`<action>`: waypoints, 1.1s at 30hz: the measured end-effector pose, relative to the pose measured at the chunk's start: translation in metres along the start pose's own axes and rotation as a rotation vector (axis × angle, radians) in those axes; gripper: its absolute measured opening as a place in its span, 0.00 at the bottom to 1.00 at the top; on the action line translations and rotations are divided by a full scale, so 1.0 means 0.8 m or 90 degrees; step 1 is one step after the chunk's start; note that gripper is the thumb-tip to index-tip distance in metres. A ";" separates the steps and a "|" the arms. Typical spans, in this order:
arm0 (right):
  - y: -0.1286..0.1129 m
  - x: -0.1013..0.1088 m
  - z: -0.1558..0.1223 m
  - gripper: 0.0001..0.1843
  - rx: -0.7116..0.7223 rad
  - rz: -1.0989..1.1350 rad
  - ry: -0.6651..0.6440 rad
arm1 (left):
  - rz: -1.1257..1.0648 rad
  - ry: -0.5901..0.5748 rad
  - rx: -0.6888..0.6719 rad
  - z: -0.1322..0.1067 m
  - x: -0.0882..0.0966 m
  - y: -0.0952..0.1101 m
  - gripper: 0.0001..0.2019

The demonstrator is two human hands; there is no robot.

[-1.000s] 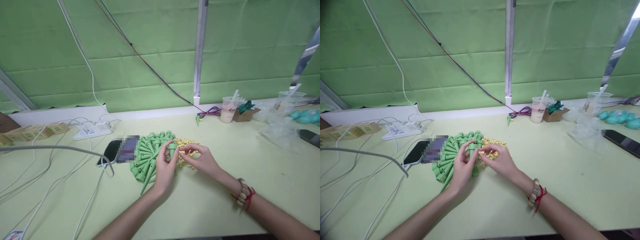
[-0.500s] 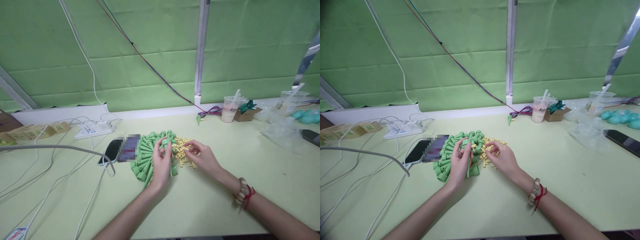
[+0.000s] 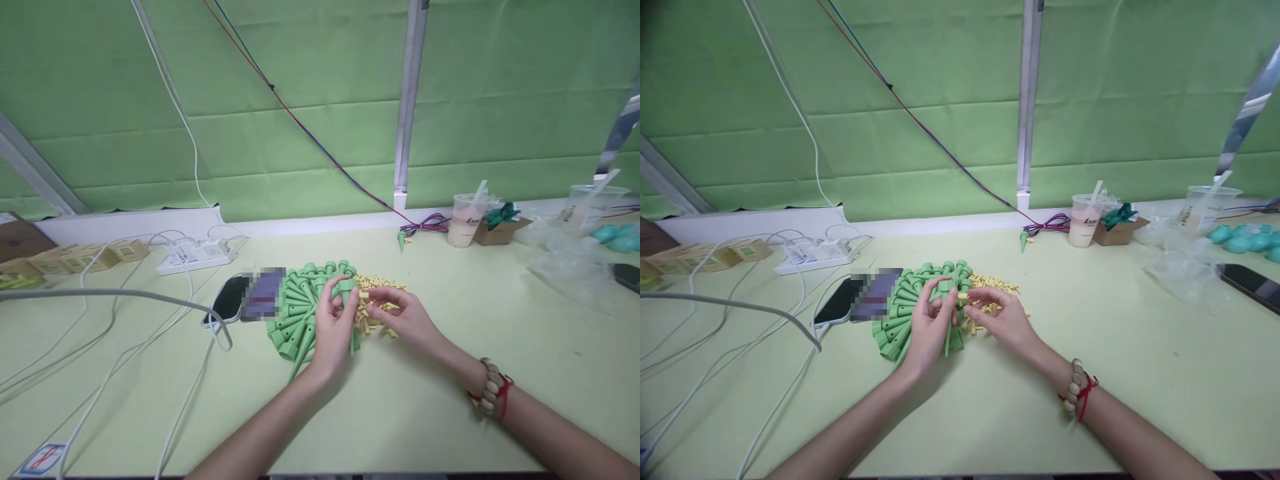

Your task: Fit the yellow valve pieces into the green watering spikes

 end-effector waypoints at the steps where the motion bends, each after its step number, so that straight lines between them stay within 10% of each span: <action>1: 0.000 0.000 -0.001 0.17 -0.002 0.009 0.004 | -0.002 -0.010 -0.002 -0.001 -0.002 -0.001 0.17; 7: -0.003 -0.007 -0.005 0.16 -0.019 0.044 -0.017 | -0.020 -0.059 -0.004 -0.009 -0.013 -0.002 0.16; 13: -0.009 -0.039 -0.015 0.22 -0.054 0.167 -0.218 | -0.037 -0.116 0.011 -0.008 -0.022 0.001 0.18; 24: 0.012 -0.074 -0.052 0.16 -0.390 0.460 -0.361 | -0.019 -0.206 0.090 0.000 -0.028 0.005 0.19; 29: 0.009 -0.066 -0.041 0.12 -0.306 0.430 -0.305 | 0.033 -0.242 0.066 0.001 -0.027 0.010 0.19; 33: -0.002 -0.035 -0.019 0.13 -0.106 0.125 -0.221 | 0.081 -0.227 0.055 0.004 -0.025 0.003 0.19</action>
Point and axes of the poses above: each hand's wrist, its own z-axis towards the middle knuckle, its own x-axis out of the back of the hand, y = z × x, the point moved 9 cm from there along z, towards the middle knuckle, and after that the axes turned 2 degrees about y, right-handed, at the moved point
